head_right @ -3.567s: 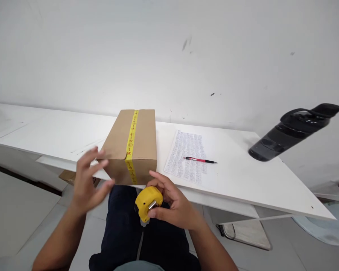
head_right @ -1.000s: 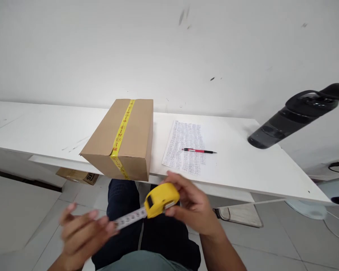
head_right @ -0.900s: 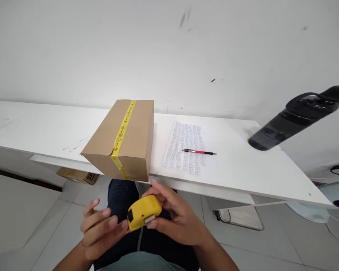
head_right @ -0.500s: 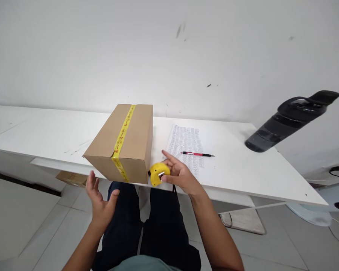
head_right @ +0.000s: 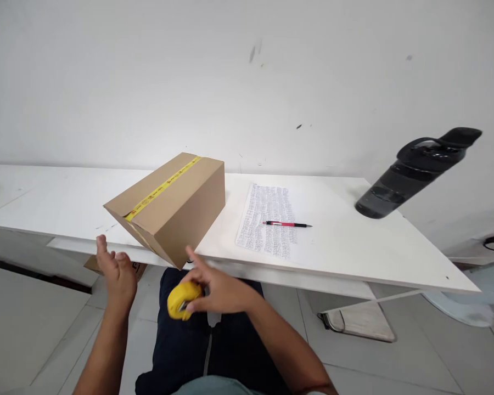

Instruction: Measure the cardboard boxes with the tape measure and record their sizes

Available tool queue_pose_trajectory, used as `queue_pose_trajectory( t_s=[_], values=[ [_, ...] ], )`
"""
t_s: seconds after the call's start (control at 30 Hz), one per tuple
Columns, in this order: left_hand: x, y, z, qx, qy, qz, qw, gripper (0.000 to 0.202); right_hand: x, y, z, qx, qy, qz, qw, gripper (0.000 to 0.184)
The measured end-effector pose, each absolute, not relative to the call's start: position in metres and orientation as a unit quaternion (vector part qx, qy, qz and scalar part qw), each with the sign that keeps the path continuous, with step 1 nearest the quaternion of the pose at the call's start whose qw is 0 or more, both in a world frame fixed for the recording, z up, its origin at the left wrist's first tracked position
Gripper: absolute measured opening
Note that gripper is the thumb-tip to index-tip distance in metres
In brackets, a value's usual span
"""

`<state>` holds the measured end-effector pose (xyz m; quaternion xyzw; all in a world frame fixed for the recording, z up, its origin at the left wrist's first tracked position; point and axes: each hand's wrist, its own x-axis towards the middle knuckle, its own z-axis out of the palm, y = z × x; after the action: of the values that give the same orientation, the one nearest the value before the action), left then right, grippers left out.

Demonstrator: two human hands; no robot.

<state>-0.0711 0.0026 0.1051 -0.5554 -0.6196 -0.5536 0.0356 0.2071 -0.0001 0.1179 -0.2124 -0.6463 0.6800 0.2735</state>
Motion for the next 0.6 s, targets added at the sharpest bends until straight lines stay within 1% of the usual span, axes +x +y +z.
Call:
queue_pose_trajectory(
  t_s=[0.07,0.1,0.17,0.2,0.23,0.27,0.3,0.37,0.43,0.5,0.57,0.6],
  values=[
    [-0.053,-0.02,0.107,-0.571,-0.591,-0.568,0.03,0.08,0.228,0.027,0.129,-0.216,-0.567,0.685,0.404,0.119],
    [-0.043,-0.029,0.107,-0.593,-0.575,-0.563,0.028,0.083,0.24,0.046,0.136,-0.216,-0.529,0.675,0.466,0.107],
    [-0.023,-0.041,0.106,-0.644,-0.545,-0.535,0.042,0.095,0.262,0.089,0.152,-0.21,-0.432,0.643,0.596,0.064],
    [-0.015,-0.043,0.106,-0.664,-0.534,-0.521,0.061,0.103,0.27,0.111,0.161,-0.21,-0.378,0.632,0.643,0.042],
    [-0.008,-0.041,0.106,-0.676,-0.526,-0.51,0.08,0.109,0.276,0.132,0.169,-0.212,-0.327,0.629,0.673,0.026],
    [-0.003,-0.037,0.107,-0.681,-0.52,-0.507,0.095,0.114,0.279,0.152,0.177,-0.218,-0.284,0.63,0.689,0.019],
    [0.0,-0.031,0.108,-0.68,-0.519,-0.508,0.1,0.118,0.28,0.168,0.184,-0.232,-0.252,0.634,0.693,0.023],
    [0.004,-0.017,0.11,-0.67,-0.527,-0.516,0.083,0.124,0.275,0.19,0.194,-0.281,-0.231,0.638,0.679,0.037],
    [0.006,-0.003,0.11,-0.663,-0.536,-0.518,0.073,0.128,0.265,0.203,0.197,-0.329,-0.249,0.632,0.656,0.043],
    [0.008,0.007,0.106,-0.668,-0.532,-0.511,0.095,0.13,0.252,0.208,0.194,-0.354,-0.272,0.625,0.64,0.037],
    [0.008,0.015,0.099,-0.682,-0.517,-0.501,0.129,0.124,0.238,0.209,0.189,-0.357,-0.291,0.63,0.626,0.03],
    [0.007,0.017,0.097,-0.687,-0.51,-0.499,0.139,0.119,0.233,0.208,0.187,-0.358,-0.302,0.633,0.616,0.03]
  ],
)
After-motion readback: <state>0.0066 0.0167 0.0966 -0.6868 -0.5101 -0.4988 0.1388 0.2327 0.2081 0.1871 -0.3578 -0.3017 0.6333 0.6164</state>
